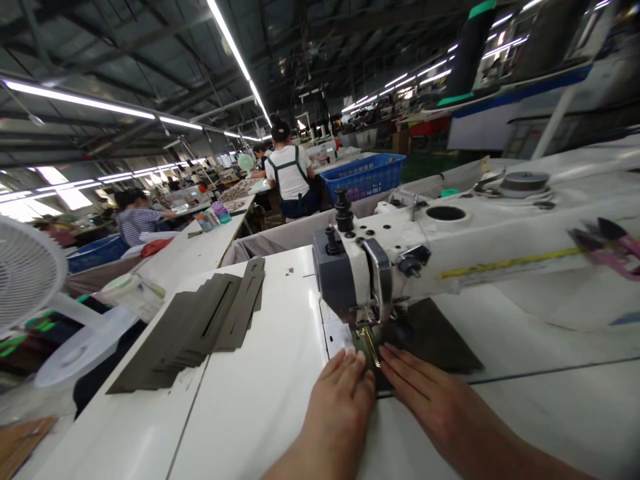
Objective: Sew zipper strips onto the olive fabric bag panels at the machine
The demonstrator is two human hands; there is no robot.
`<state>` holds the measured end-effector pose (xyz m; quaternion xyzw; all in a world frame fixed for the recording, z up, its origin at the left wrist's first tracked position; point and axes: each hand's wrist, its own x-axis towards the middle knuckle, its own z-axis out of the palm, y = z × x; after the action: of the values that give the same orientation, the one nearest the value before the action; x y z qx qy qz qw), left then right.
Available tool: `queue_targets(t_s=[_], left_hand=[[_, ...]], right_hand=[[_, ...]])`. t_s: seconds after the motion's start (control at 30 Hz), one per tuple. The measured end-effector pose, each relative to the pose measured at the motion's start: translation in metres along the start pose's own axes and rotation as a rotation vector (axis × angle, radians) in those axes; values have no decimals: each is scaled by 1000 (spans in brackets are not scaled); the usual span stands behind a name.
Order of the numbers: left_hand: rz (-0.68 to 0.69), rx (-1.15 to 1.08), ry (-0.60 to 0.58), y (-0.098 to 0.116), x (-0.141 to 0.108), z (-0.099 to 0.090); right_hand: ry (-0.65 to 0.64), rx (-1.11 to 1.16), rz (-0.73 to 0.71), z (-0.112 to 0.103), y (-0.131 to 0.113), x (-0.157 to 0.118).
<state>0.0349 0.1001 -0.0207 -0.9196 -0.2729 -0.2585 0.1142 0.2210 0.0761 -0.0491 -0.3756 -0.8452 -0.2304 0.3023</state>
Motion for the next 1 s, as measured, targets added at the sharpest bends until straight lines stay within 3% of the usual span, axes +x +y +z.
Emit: queue_targets(t_s=[0.2,0.63,1.0], left_hand=[[33,-10,70,-4,8,4],[-69,-189,-59,-22,25,10],[-129,-176,-59,-26,24,17]], right_hand=[[-32,-33,20,3,3,5],[4,98,81,0,22,41],[-104,205,132,13,29,31]])
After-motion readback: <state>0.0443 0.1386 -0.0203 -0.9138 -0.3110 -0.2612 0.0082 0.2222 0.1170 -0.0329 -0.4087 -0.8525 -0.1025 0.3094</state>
